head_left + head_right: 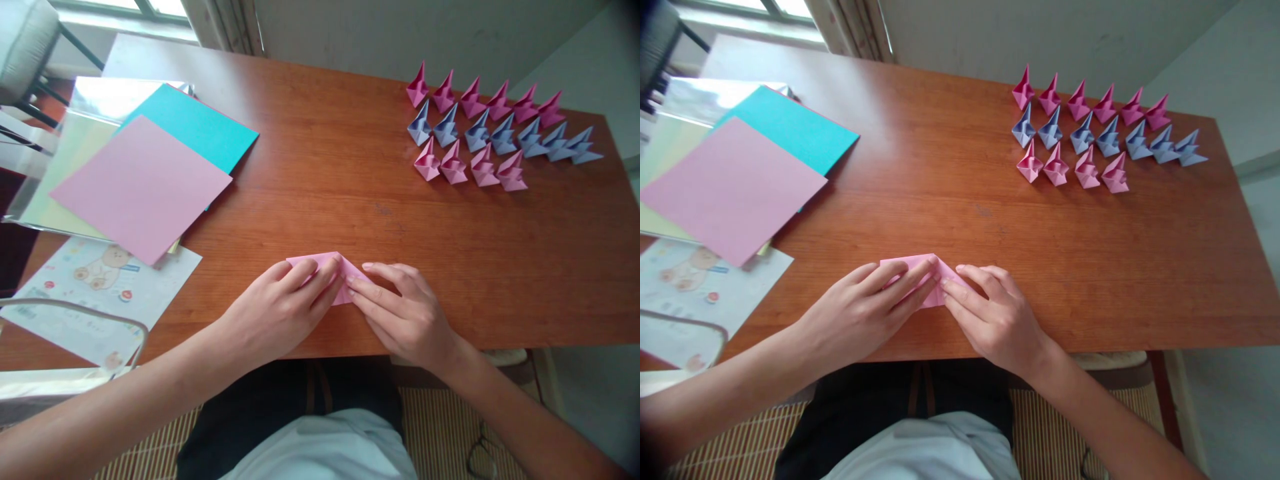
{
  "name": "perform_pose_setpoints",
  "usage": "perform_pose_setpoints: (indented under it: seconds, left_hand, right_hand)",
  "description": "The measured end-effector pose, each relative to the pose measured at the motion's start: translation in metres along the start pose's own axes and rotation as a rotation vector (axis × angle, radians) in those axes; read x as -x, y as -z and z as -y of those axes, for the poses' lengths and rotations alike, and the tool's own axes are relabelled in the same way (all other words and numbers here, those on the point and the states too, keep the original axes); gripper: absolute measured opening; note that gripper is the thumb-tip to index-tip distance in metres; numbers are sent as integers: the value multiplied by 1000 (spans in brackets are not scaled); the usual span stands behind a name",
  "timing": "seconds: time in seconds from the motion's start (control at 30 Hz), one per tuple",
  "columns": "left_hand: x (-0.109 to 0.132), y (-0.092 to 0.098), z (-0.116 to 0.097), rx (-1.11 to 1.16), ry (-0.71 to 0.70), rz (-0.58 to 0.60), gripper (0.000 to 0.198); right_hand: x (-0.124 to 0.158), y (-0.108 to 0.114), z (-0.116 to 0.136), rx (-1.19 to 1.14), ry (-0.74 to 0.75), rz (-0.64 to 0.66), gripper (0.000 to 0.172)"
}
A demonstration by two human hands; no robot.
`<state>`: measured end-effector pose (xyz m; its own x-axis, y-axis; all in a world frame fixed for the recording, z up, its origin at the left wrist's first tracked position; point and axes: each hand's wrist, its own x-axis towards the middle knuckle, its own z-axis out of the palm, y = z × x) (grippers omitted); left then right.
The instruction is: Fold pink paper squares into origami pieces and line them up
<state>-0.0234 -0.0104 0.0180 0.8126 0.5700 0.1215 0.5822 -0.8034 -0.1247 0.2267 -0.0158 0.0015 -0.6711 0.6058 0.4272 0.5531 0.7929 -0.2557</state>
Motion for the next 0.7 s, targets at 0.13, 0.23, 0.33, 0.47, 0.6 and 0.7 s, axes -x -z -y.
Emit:
perform_pose_setpoints:
  seconds: [0.13, 0.23, 0.33, 0.47, 0.6, 0.7]
  left_hand:
    - [0, 1, 0, 6, 9, 32, 35]
    - [0, 1, 0, -3, -2, 36, 36]
    - [1, 0, 0, -6, -6, 30, 35]
    - [2, 0, 0, 5, 4, 19, 35]
    - [2, -1, 0, 25, 19, 29, 35]
    - [2, -1, 1, 39, 26, 30, 35]
  right_hand:
    - [-1, 1, -1, 6, 14, -6, 25]
    - [-1, 0, -3, 0, 26, -10, 24]
    - [-1, 0, -4, -17, 23, -18, 24]
    - [0, 0, -5, -43, 26, -14, 24]
    - [1, 1, -6, -94, 20, 8, 26]
    - [3, 0, -7, -135, 11, 17, 27]
